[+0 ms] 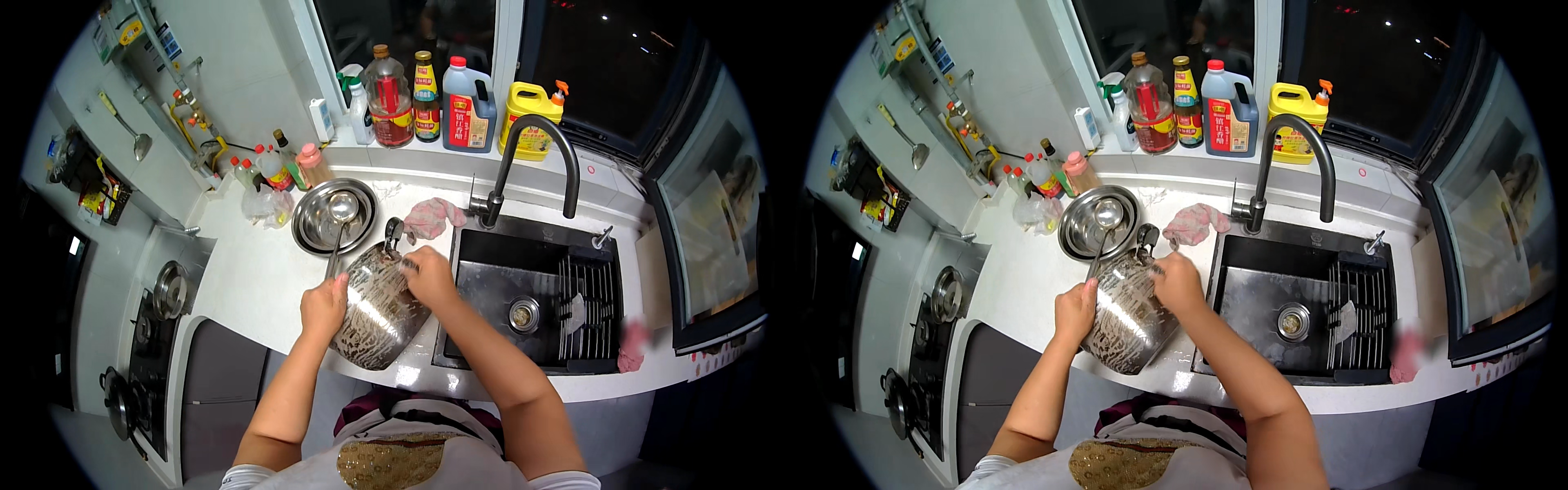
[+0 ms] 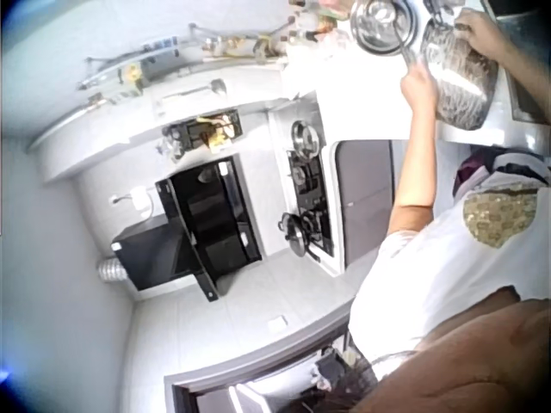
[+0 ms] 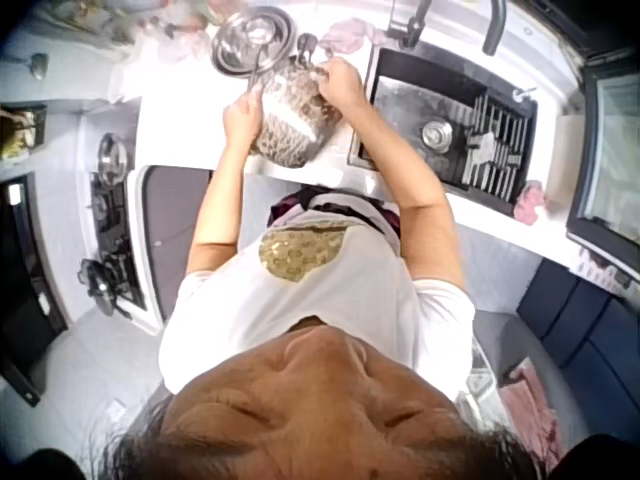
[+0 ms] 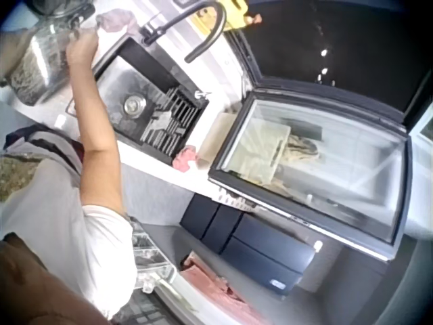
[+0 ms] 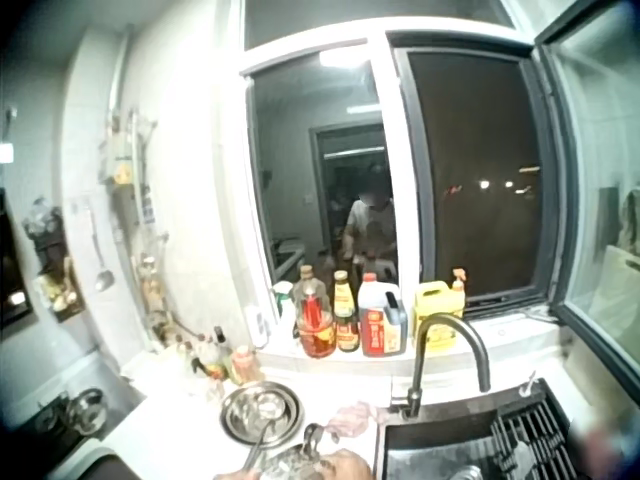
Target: The person scrubs the exterior and interior surfaces of a metal pot using a scouring pad over a sink, turning the pot over to reach different areas.
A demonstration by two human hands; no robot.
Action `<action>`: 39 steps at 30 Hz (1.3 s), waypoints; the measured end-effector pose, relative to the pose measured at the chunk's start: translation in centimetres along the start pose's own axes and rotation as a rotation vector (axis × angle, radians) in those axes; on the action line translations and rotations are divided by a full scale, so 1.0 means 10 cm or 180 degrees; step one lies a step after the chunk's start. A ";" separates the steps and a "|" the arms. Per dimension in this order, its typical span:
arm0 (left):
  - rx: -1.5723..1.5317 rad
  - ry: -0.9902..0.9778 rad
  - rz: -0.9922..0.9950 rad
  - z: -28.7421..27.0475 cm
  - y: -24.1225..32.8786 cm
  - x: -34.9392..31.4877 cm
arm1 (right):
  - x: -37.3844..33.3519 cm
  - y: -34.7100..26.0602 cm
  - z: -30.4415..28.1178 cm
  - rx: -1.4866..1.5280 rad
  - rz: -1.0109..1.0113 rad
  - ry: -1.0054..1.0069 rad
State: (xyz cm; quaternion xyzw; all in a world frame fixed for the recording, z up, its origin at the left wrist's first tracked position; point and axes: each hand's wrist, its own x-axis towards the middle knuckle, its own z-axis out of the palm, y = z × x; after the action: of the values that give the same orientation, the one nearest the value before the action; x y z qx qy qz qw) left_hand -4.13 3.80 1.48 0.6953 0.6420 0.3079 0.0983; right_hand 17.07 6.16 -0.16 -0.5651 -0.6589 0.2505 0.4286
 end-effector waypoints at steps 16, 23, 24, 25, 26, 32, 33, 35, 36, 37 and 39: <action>-0.0137 -0.0062 0.0108 -0.05 -0.12 -0.05 | -0.64 -0.34 -0.05 -0.0152 -0.1284 -0.0022; -0.0126 -0.0024 0.0148 -0.04 -0.10 -0.04 | -0.24 -0.18 0.07 -0.0107 -0.1261 0.0192; -0.0105 -0.0030 0.0120 -0.04 -0.12 -0.05 | -0.35 -0.22 0.01 -0.0187 -0.1290 -0.0076; -0.0085 -0.0038 0.0092 -0.04 -0.14 -0.05 | -0.34 -0.24 0.01 -0.0197 -0.1280 -0.0149; -0.0057 -0.0050 0.0158 -0.04 -0.16 -0.05 | -0.37 -0.26 0.01 -0.0209 -0.1234 -0.0220; 0.0000 -0.0019 0.0246 -0.05 -0.08 -0.03 | -0.04 -0.25 0.02 -0.0108 0.0142 -0.0084; 0.0007 -0.0022 0.0232 -0.05 -0.11 -0.03 | -0.08 -0.31 0.01 -0.0175 -0.0007 -0.0165; 0.0018 -0.0047 0.0179 -0.04 -0.19 -0.06 | -0.23 -0.38 0.04 -0.0314 -0.0285 -0.0354; -0.0007 -0.0042 0.0211 -0.03 -0.19 -0.06 | -0.24 -0.34 0.08 -0.0167 -0.0230 -0.0155; -0.0031 -0.0037 0.0243 -0.01 -0.18 -0.04 | -0.20 -0.22 0.09 -0.0248 0.0049 -0.0064; -0.0019 -0.0020 0.0259 -0.03 -0.14 -0.02 | -0.04 -0.11 0.02 -0.0383 0.0577 0.0168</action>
State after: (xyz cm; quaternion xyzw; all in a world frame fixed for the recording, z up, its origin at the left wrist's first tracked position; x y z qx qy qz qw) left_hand -5.51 3.76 0.93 0.7215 0.6119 0.3113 0.0897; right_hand 16.33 5.55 0.53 -0.6535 -0.6075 0.2332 0.3867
